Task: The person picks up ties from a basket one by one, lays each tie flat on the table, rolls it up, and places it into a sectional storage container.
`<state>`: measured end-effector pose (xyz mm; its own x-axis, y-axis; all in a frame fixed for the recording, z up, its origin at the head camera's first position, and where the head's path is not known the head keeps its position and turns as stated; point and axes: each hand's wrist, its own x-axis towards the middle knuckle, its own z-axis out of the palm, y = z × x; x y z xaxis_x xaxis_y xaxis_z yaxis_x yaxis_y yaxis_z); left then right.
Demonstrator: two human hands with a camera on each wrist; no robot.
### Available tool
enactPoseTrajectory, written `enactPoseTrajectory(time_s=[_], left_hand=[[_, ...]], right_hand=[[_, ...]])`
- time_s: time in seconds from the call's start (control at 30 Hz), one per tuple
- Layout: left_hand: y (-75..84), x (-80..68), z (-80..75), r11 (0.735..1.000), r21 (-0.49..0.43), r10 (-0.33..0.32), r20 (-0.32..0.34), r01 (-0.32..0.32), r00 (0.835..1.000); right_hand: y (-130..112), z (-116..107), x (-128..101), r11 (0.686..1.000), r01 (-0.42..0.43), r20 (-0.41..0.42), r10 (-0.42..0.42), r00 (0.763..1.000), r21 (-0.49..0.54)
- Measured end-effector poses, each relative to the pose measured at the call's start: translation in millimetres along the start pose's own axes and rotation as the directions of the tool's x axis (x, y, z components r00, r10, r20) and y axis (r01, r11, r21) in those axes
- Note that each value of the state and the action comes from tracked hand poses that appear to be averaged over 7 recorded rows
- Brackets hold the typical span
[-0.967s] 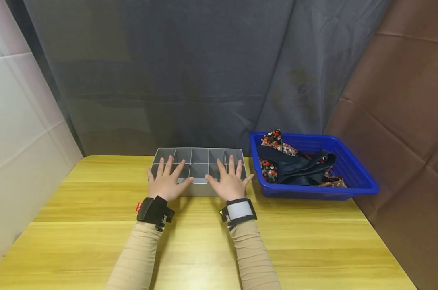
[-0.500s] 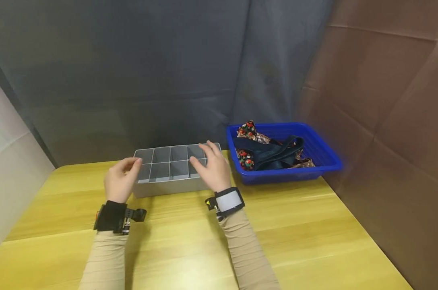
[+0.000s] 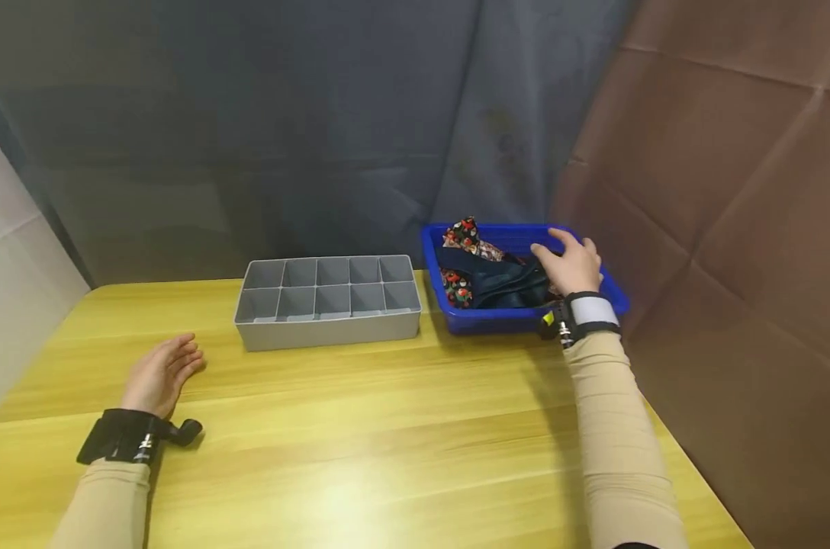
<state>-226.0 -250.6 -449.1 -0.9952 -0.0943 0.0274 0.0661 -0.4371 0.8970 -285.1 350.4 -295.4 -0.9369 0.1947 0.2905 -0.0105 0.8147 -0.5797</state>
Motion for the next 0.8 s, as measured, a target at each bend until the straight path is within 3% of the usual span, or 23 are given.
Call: enactPoseTrajectory(time_s=[0.07, 0.13, 0.23, 0.3, 0.4, 0.47, 0.57, 0.7, 0.8], left_hand=[[-4.3, 0.4, -0.4, 0.998, -0.051, 0.027, 0.037, -0.025, 0.999], [-7.8, -0.2, 1.2, 0.997, -0.057, 0.049, 0.044, -0.046, 0.998], [-12.3, -2.9, 3.3, 0.997, -0.047, 0.062, 0.016, -0.061, 0.998], [-14.7, -5.3, 4.5, 0.997, -0.029, 0.069, -0.007, -0.069, 0.998], [-17.1, -8.8, 5.3, 0.997, 0.007, 0.078, -0.033, -0.078, 0.996], [-17.9, -10.2, 5.7, 0.996, 0.023, 0.084, -0.045, -0.083, 0.995], [-18.2, -10.9, 5.7, 0.996, 0.022, 0.084, -0.056, -0.083, 0.995], [-16.3, -11.5, 5.0, 0.996, 0.034, 0.080, -0.068, -0.078, 0.994], [-14.1, -11.0, 4.1, 0.995, 0.059, 0.082, -0.076, -0.078, 0.994]], right_hand=[[11, -6, 1, 1.000, -0.024, 0.156, 0.024, 0.987, -0.003], [17, -6, 3, 1.000, -0.020, 0.278, 0.018, 0.960, 0.005], [15, 0, 5, 0.999, -0.037, 0.349, 0.026, 0.937, 0.027], [9, 4, 7, 0.998, -0.041, 0.325, 0.024, 0.946, 0.046], [-3, 8, 7, 0.981, -0.067, 0.253, 0.020, 0.967, 0.180], [-15, 7, 5, 0.948, -0.077, 0.216, 0.009, 0.976, 0.308], [-39, 3, -2, 0.872, -0.066, 0.191, -0.032, 0.981, 0.485], [-82, 9, -24, 0.811, 0.072, 0.134, -0.182, 0.974, 0.581], [-115, 32, -51, 0.791, 0.253, 0.101, -0.367, 0.925, 0.557]])
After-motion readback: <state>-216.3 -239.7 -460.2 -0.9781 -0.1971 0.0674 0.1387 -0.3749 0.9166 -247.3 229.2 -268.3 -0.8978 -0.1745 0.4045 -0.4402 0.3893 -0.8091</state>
